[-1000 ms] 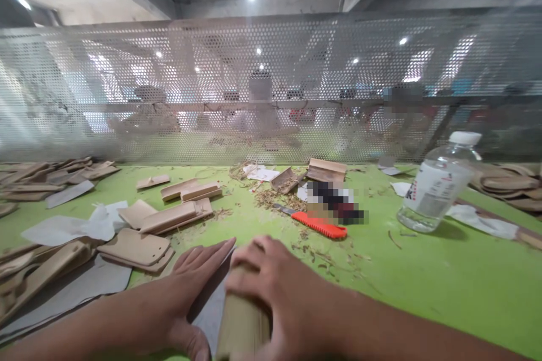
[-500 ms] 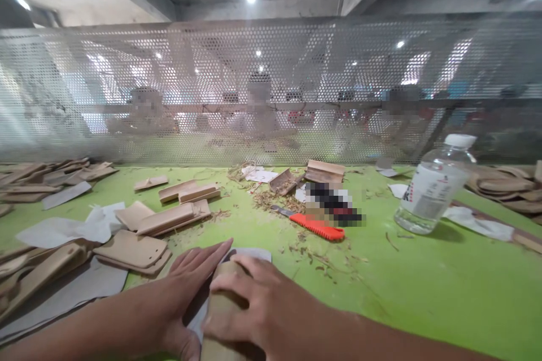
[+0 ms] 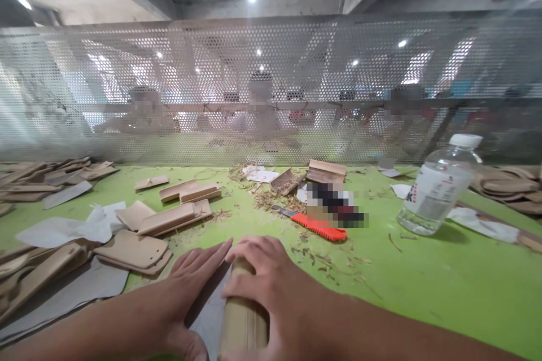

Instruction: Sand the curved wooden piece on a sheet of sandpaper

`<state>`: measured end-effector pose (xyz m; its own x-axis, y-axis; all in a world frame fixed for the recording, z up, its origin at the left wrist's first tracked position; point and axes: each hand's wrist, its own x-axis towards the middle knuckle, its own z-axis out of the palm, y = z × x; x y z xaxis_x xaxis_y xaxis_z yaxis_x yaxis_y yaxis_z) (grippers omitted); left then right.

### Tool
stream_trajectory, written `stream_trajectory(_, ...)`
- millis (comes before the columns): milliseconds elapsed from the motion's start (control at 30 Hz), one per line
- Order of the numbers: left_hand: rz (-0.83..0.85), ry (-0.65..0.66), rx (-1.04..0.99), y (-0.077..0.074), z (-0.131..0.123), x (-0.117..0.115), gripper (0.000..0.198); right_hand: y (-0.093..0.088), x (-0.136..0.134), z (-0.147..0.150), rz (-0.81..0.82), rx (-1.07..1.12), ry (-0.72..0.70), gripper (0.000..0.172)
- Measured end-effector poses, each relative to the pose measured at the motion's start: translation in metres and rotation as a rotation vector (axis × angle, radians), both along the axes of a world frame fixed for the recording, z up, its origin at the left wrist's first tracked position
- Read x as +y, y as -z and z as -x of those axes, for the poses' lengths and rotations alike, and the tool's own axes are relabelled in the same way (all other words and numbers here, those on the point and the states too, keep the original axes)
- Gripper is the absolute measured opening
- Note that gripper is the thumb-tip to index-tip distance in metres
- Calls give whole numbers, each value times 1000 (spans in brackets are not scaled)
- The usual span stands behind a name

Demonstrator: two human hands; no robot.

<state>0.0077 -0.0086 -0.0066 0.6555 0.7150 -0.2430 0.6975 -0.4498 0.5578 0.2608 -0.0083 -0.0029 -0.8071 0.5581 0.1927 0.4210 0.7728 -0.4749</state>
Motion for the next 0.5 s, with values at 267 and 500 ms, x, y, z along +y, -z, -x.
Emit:
stream_trajectory(267,11,-5,16,2,1,0,144,6,2,5,-95,16,-105,50)
stream_trajectory(500,44,-26,31,-1,-1,0,150,5,5,4,-109,4,-258,39)
